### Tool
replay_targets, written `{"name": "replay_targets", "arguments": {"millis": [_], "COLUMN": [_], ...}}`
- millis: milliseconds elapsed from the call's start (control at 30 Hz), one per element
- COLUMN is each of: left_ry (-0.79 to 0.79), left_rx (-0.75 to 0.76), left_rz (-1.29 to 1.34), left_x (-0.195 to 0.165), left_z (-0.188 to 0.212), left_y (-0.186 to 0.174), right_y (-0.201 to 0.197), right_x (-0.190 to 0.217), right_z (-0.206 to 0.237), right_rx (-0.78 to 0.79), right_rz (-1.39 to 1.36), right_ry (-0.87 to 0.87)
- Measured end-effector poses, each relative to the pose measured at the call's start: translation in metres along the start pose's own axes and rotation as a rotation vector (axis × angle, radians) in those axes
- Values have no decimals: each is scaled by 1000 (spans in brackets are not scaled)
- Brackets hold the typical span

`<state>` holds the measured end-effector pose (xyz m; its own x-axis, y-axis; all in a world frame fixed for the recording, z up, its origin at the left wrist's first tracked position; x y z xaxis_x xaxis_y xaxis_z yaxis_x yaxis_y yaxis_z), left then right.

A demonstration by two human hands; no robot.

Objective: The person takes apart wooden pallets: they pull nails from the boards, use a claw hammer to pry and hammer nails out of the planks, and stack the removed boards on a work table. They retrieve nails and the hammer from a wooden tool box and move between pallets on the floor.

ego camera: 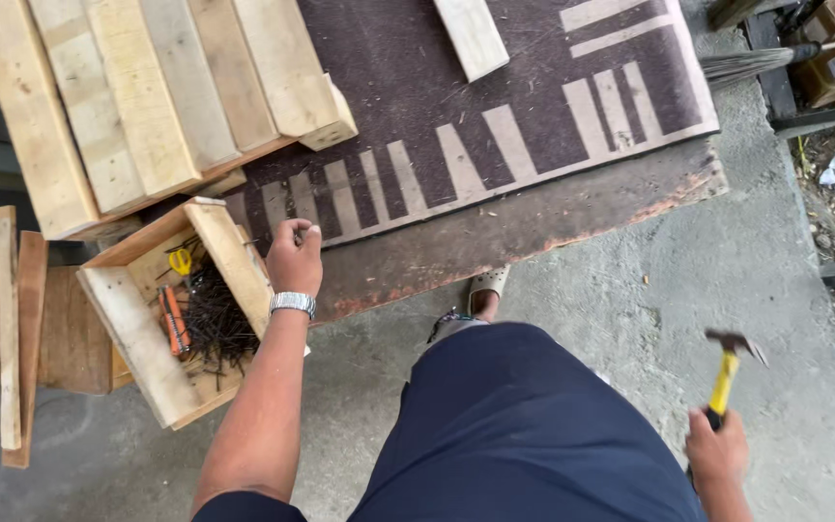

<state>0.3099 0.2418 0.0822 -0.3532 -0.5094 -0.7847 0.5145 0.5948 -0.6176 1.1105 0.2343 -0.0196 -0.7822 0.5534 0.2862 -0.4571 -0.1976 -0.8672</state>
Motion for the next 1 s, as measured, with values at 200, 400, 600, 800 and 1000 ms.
{"name": "replay_targets", "arguments": {"millis": [200, 400, 600, 800, 1000], "left_ry": [35, -58, -269, -320, -408], "left_rx": [147, 81, 109, -147, -103], "left_rz": [40, 13, -193, -347, -390], "left_x": [-76, -161, -212, -248, -266], "left_z": [-14, -81, -125, -119, -128], "left_y": [150, 284, 385, 390, 401], "right_y": [-38, -85, -135, -190, -207], "right_x": [101, 121, 58, 8, 78], "right_z": [-114, -214, -355, -464, -571], "right_rx": [-5, 104, 162, 416, 449], "right_rz": [216, 350, 438, 695, 605], "right_ry": [-240, -229, -152, -92, -3]}}
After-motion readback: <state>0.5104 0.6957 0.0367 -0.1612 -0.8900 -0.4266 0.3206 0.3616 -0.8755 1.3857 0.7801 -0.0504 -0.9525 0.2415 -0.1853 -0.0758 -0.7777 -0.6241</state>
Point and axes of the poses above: each hand's wrist, its own z-axis away from the middle knuckle, its own y-axis out of the palm, x = y × z, the point moved 10 cm from there along -z, towards the middle knuckle, and after that the axes turned 13 degrees about z, right-handed, at the moved point
